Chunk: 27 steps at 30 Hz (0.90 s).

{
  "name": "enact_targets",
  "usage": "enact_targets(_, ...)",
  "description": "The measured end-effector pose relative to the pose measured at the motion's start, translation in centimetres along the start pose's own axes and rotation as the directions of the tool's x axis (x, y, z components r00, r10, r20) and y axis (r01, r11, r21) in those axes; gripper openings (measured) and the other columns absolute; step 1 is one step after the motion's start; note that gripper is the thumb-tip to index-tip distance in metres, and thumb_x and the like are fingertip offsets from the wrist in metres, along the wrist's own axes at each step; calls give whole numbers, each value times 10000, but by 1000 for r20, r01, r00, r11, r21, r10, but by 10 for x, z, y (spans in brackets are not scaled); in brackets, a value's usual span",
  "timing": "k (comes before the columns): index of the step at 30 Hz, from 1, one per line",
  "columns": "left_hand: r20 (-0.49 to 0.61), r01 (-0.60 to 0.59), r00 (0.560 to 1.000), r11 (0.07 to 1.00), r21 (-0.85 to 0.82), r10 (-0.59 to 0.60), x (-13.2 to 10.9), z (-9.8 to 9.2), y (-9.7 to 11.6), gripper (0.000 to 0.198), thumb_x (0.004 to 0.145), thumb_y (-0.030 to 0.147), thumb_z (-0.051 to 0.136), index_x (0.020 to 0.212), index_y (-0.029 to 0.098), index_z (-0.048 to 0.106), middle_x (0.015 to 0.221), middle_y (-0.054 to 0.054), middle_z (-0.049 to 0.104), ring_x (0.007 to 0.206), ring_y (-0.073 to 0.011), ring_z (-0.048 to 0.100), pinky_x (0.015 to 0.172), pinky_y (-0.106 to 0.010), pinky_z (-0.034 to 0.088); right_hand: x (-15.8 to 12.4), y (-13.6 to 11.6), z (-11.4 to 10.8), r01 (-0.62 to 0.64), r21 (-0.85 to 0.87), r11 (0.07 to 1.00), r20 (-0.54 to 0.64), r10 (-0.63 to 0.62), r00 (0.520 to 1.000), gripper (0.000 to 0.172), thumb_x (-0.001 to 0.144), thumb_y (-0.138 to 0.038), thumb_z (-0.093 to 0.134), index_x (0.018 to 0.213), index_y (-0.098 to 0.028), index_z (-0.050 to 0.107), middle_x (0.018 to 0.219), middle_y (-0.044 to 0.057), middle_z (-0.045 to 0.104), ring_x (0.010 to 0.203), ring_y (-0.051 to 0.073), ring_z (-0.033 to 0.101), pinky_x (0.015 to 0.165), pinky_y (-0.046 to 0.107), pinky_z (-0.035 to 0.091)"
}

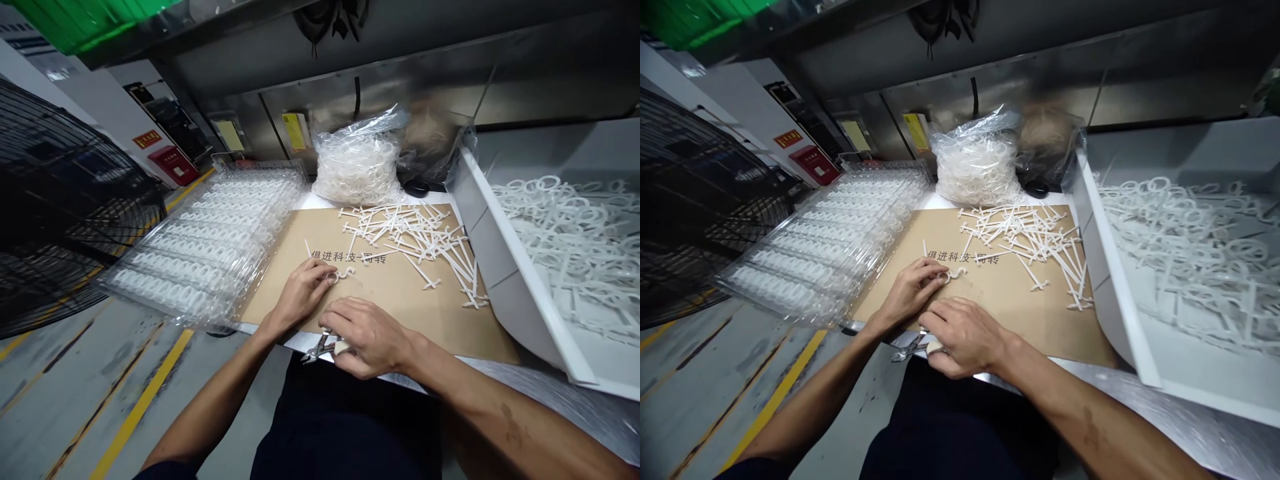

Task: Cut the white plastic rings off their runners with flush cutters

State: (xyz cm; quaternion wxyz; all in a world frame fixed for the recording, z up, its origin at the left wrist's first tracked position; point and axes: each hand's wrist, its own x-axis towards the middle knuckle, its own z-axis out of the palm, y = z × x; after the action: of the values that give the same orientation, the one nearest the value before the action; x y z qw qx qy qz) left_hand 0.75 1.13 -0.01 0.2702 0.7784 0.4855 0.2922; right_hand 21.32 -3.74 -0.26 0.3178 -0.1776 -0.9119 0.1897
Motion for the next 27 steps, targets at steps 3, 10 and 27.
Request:
enact_targets(3, -16, -34, 999, 991, 133, 37, -1, 0, -1, 292, 998, 295, 614, 1259, 209, 712, 1170, -100, 679, 1077, -237, 669, 1015, -408, 542, 0, -2, -2, -53, 33, 998, -30, 54, 998, 226, 808, -210, 566, 1025, -167, 614, 927, 144, 717, 828, 292, 645, 816, 436, 562)
enact_targets(10, -62, -12, 998, 957, 289, 31, -6, 5, -5, 176, 983, 292, 627, 1091, 174, 702, 1096, -90, 651, 1080, -263, 636, 989, -419, 515, 2, -4, -16, -155, 209, 966, -131, 184, 974, 314, 896, -211, 507, 1195, -153, 583, 1041, 146, 702, 912, 279, 654, 830, 421, 554)
enact_targets(27, 98, -297, 942, 666, 684, 320, -12, -7, 1, 176, 1051, 224, 541, 1037, 171, 708, 1118, -97, 727, 949, -233, 663, 864, -385, 464, -4, 4, -32, -322, 309, 895, -229, 399, 888, 284, 1047, -346, 463, 1233, -171, 587, 1044, 108, 650, 952, 269, 630, 860, 422, 502)
